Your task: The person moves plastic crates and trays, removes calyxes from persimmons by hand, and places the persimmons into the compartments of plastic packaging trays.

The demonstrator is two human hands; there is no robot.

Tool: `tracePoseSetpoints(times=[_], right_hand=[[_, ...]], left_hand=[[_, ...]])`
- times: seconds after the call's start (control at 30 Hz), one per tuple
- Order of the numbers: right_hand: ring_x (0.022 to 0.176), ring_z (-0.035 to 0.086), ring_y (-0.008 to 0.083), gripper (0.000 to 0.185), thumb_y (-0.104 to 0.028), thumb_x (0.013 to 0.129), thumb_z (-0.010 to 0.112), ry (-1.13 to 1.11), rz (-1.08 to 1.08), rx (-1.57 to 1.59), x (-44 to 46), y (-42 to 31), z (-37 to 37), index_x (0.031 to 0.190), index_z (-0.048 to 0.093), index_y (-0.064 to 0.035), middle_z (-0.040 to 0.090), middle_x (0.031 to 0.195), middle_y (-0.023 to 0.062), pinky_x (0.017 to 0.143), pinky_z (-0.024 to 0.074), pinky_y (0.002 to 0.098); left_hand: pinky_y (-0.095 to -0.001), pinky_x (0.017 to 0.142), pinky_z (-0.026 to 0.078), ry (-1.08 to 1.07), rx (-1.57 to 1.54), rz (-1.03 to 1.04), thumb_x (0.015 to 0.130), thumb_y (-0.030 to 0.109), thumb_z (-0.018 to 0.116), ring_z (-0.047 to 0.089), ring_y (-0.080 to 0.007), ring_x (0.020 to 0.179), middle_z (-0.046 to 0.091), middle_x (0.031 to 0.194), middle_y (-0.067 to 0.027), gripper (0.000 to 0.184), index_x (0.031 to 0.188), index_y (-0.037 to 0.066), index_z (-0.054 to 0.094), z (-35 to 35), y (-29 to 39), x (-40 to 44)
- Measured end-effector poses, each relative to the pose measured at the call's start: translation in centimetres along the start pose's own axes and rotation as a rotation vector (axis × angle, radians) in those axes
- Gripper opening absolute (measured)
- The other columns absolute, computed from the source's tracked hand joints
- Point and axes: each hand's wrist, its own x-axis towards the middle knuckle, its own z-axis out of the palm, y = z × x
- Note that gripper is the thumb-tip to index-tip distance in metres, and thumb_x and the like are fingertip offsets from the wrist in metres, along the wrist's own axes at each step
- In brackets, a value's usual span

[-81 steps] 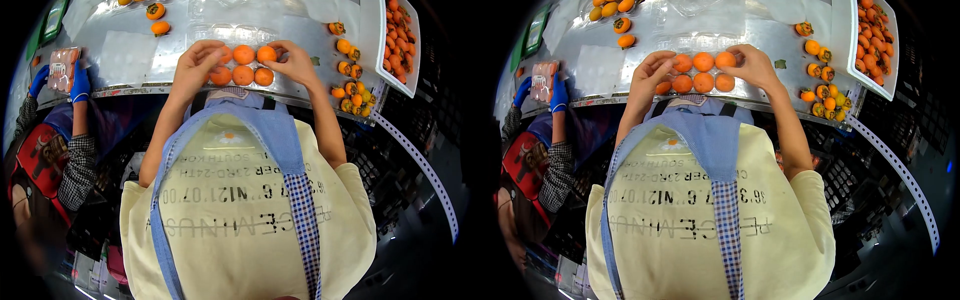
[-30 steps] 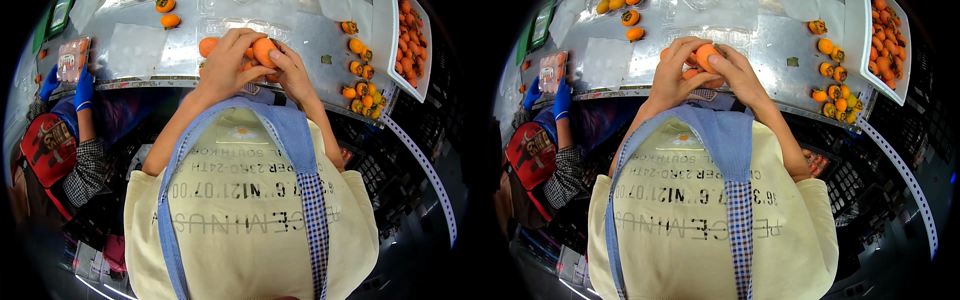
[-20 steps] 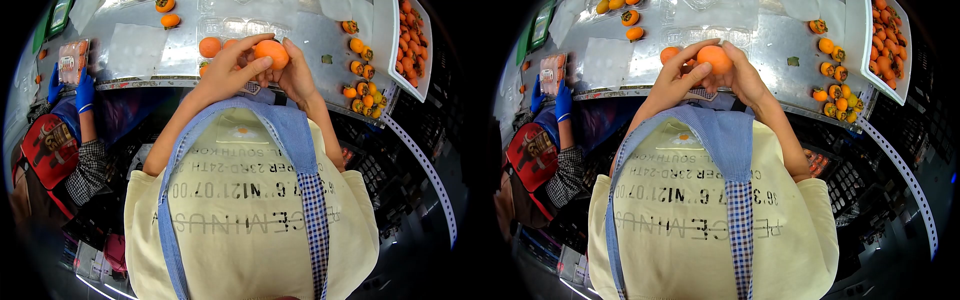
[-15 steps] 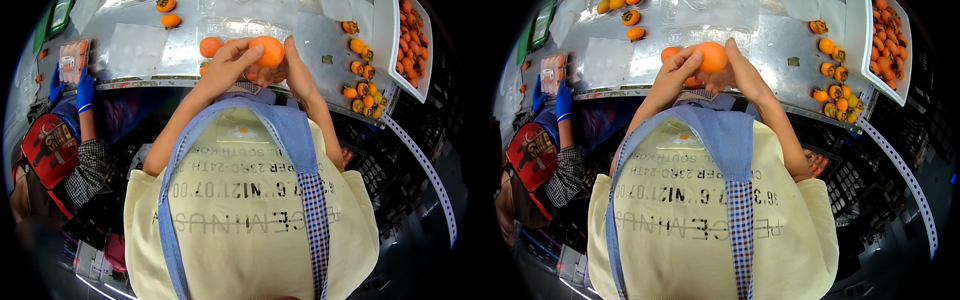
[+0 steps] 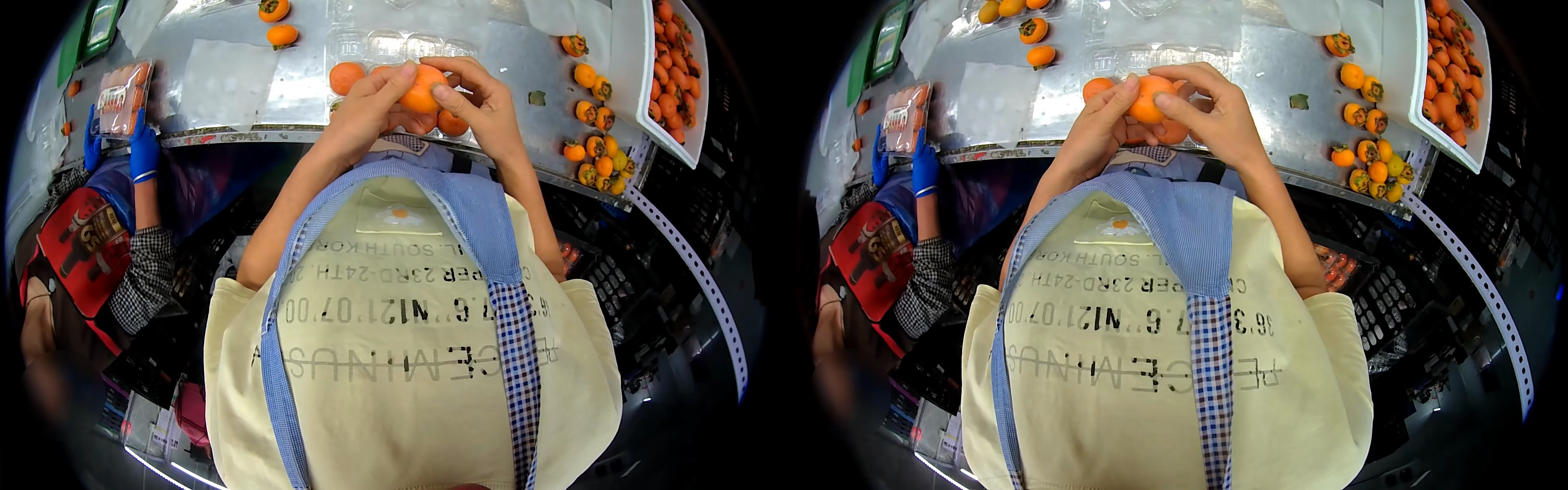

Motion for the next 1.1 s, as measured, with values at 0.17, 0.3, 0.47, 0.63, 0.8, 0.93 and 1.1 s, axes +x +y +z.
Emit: tracePoseSetpoints(times=[0.17,0.3,0.47,0.63,0.8,0.93,1.1], right_hand=[[0.080,0.054,0.0100,0.033,-0.026,0.082,0.066,-0.051,0.135,0.110,0.1,0.1,-0.6,0.110,0.063,-0.0092,0.057,0.098,0.0030,0.067,0.0436,0.0231],[0.083,0.056,0.0115,0.032,-0.027,0.085,0.063,-0.029,-0.014,-0.111,-0.3,-0.3,0.1,0.110,0.063,-0.0084,0.059,0.100,0.0046,0.070,0.0445,0.0237],[0.093,0.056,0.0145,0.032,-0.028,0.088,0.059,-0.068,0.047,-0.101,-0.1,0.1,0.0,0.111,0.063,-0.0079,0.059,0.104,0.0065,0.079,0.0442,0.0260],[0.094,0.057,0.0160,0.033,-0.029,0.088,0.059,-0.092,0.104,0.039,0.1,0.5,-0.4,0.112,0.062,-0.0072,0.059,0.104,0.0078,0.082,0.0440,0.0275],[0.092,0.057,0.0160,0.040,-0.031,0.084,0.063,-0.065,-0.062,-0.227,-0.2,0.1,0.3,0.116,0.059,-0.0059,0.060,0.101,0.0074,0.078,0.0467,0.0273],[0.090,0.057,0.0149,0.044,-0.031,0.082,0.065,-0.013,-0.003,-0.194,-0.2,-0.1,0.9,0.118,0.056,-0.0067,0.060,0.103,0.0073,0.076,0.0476,0.0271],[0.093,0.057,0.0148,0.044,-0.030,0.085,0.062,-0.031,0.126,0.276,0.2,0.4,-0.3,0.118,0.055,-0.0018,0.060,0.107,0.0087,0.082,0.0464,0.0284]], left_hand=[[-0.0261,0.064,0.052,-0.031,0.053,-0.029,0.094,0.049,0.039,0.061,-0.0148,0.069,0.061,0.086,-0.0107,0.056,0.105,-0.003,0.055,0.1,0.3,0.0],[-0.0269,0.063,0.053,-0.053,0.044,-0.069,0.094,0.052,0.037,0.062,-0.0156,0.071,0.061,0.086,-0.0128,0.059,0.105,-0.004,0.055,-0.2,0.0,0.1],[-0.0265,0.060,0.053,-0.004,0.016,-0.131,0.094,0.052,0.035,0.062,-0.0158,0.070,0.063,0.085,-0.0135,0.059,0.105,-0.003,0.055,-0.3,0.0,0.2],[-0.0266,0.060,0.053,-0.019,-0.038,-0.181,0.094,0.053,0.034,0.062,-0.0161,0.068,0.063,0.081,-0.0127,0.060,0.105,-0.003,0.055,-0.4,0.0,0.3],[-0.0271,0.062,0.053,0.013,-0.065,-0.185,0.095,0.051,0.032,0.062,-0.0168,0.067,0.063,0.079,-0.0128,0.060,0.106,-0.003,0.054,0.2,0.6,0.2],[-0.0284,0.063,0.053,-0.076,-0.081,-0.202,0.097,0.049,0.027,0.062,-0.0175,0.069,0.063,0.079,-0.0137,0.060,0.109,-0.004,0.052,-0.5,0.3,0.4],[-0.0291,0.066,0.054,-0.084,-0.089,-0.204,0.098,0.045,0.027,0.063,-0.0178,0.071,0.064,0.083,-0.0150,0.059,0.110,-0.007,0.051,-0.2,0.4,0.3]])
